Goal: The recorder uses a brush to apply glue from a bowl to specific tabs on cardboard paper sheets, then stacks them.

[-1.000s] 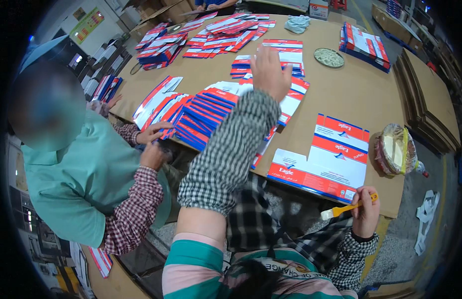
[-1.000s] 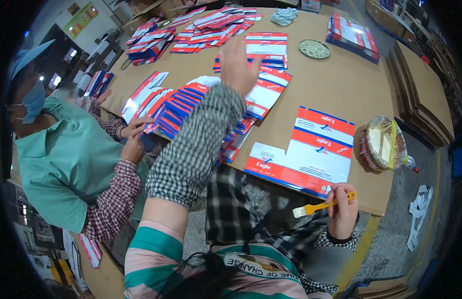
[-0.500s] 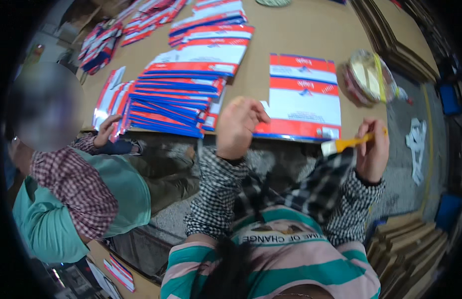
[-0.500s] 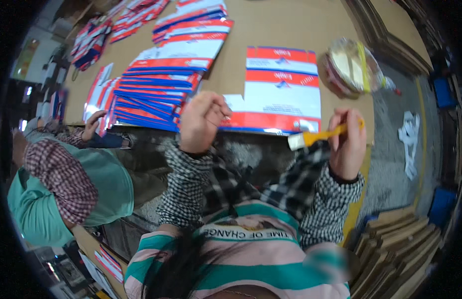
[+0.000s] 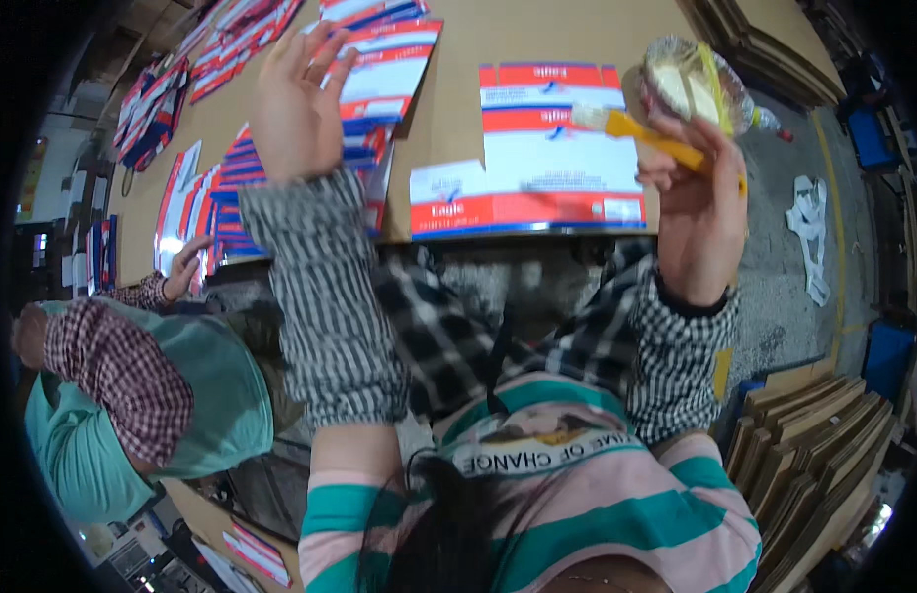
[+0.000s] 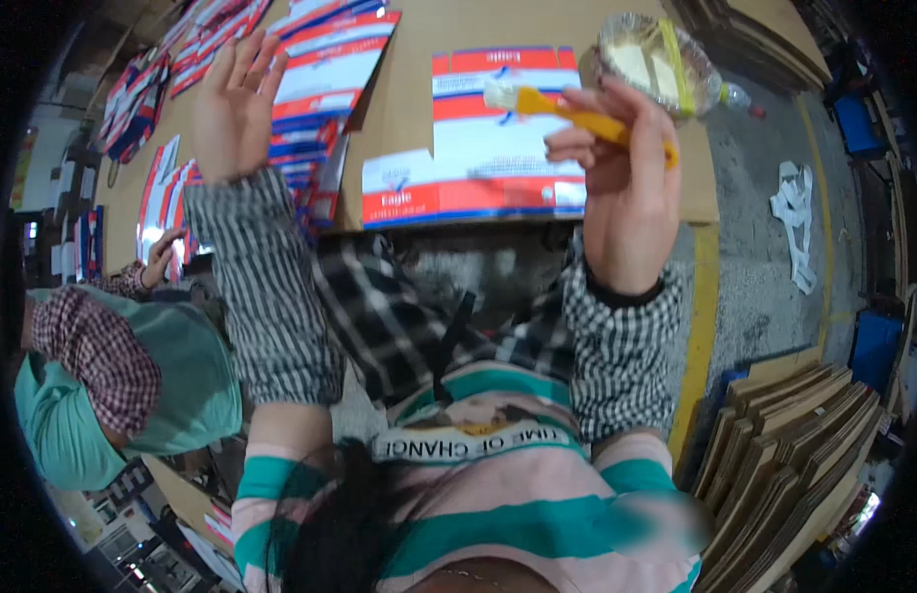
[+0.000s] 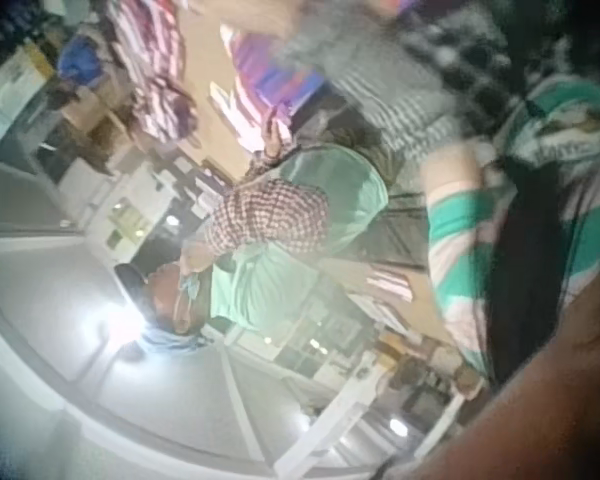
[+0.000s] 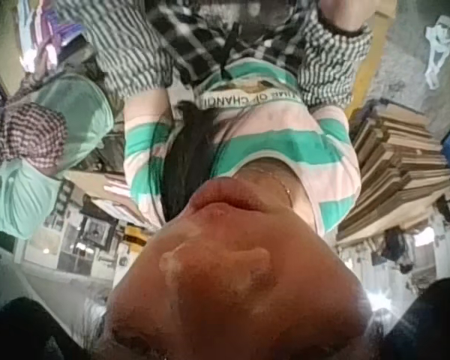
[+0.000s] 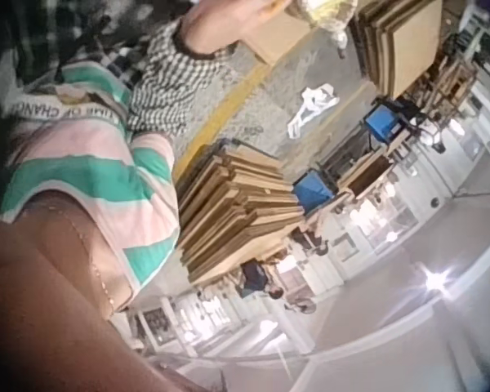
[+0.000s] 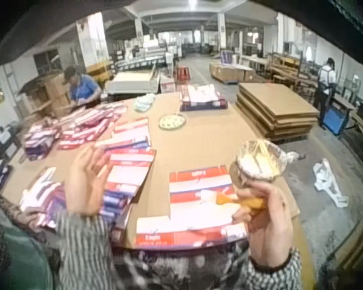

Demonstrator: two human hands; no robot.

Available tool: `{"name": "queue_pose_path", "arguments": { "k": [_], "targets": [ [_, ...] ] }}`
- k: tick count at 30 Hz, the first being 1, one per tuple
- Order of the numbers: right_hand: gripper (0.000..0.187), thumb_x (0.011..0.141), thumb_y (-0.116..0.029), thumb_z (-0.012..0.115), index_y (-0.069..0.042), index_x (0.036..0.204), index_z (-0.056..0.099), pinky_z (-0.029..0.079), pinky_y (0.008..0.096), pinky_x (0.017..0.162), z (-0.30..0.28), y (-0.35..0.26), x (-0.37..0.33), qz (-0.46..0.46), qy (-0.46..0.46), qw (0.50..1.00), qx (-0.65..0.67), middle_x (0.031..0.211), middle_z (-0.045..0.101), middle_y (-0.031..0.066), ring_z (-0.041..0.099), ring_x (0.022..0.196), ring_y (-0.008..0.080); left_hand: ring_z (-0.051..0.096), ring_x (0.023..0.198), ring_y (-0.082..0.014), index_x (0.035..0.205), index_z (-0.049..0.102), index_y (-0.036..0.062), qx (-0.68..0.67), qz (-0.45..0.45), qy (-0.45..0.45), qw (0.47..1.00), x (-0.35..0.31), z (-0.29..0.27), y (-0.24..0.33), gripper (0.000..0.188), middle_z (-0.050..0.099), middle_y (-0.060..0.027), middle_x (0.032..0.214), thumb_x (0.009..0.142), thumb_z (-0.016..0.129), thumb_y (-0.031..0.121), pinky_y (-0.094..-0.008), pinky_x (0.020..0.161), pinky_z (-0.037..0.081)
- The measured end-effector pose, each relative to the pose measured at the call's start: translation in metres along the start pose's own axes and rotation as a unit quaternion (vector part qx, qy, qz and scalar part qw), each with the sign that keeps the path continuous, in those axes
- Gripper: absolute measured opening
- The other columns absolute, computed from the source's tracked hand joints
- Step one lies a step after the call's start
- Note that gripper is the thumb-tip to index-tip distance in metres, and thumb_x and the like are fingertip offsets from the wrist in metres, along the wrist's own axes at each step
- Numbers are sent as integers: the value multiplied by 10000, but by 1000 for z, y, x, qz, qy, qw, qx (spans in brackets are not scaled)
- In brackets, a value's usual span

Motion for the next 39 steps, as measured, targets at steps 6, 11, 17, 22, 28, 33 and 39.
{"name": "queue_pose_path", "arguments": {
  "k": [6,11,17,22,28,33,39],
  "targets": [
    [363,955,-284,320,11,1130,440,511,301,682,9,41,10,61,72,995,41,1078,545,214,615,811,238,559,707,-163,936,536,-40,57,-256,-197,945,-131,56,-77,218,575,-96,781,878,484,164,-260,648,452],
    [374,955,-290,315,14,1138,433,507,309,714,30,57,13,120,20,991,54,1106,532,211,614,837,244,499,640,-139,879,517,-5,-102,-363,-119,918,-141,44,-112,189,523,-54,715,893,454,173,-262,609,415],
    [370,956,-293,315,8,1136,433,508,307,734,38,74,5,154,10,985,72,1121,521,204,611,867,244,481,630,-131,898,513,7,-124,-416,-75,898,-154,41,-128,191,507,-38,717,896,457,189,-250,599,397],
    [393,957,-314,307,19,1121,433,507,297,750,40,74,3,164,-5,982,93,1100,530,185,604,899,234,528,678,-132,980,540,-3,-22,-399,-127,908,-166,46,-128,197,553,-54,784,902,466,162,-240,612,425],
    [430,957,-348,238,-2,1162,389,460,376,849,44,70,1,184,-58,975,111,1208,445,224,546,1004,314,547,708,-121,1002,553,-10,45,-345,-174,921,-174,54,-126,167,566,-53,797,897,468,87,-231,637,441],
    [429,956,-348,243,0,1162,383,443,403,877,37,70,3,153,-56,981,105,1211,436,236,535,1019,343,556,739,-248,1038,551,-25,390,19,-280,877,-179,75,-102,297,538,-147,799,763,462,-98,-299,635,445],
    [461,952,-370,233,2,1183,374,399,420,930,37,58,13,67,-57,995,51,1250,402,236,498,1077,364,454,699,-324,1266,317,-102,473,108,-341,805,-200,84,-107,611,466,-171,785,669,442,-71,-385,628,375]
  ]
}}
Point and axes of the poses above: each hand's wrist, its own x-axis towards the middle knuckle, its own z-axis out of the palm, y = z × x, the point moved 6 cm from there along x, towards the middle knuckle
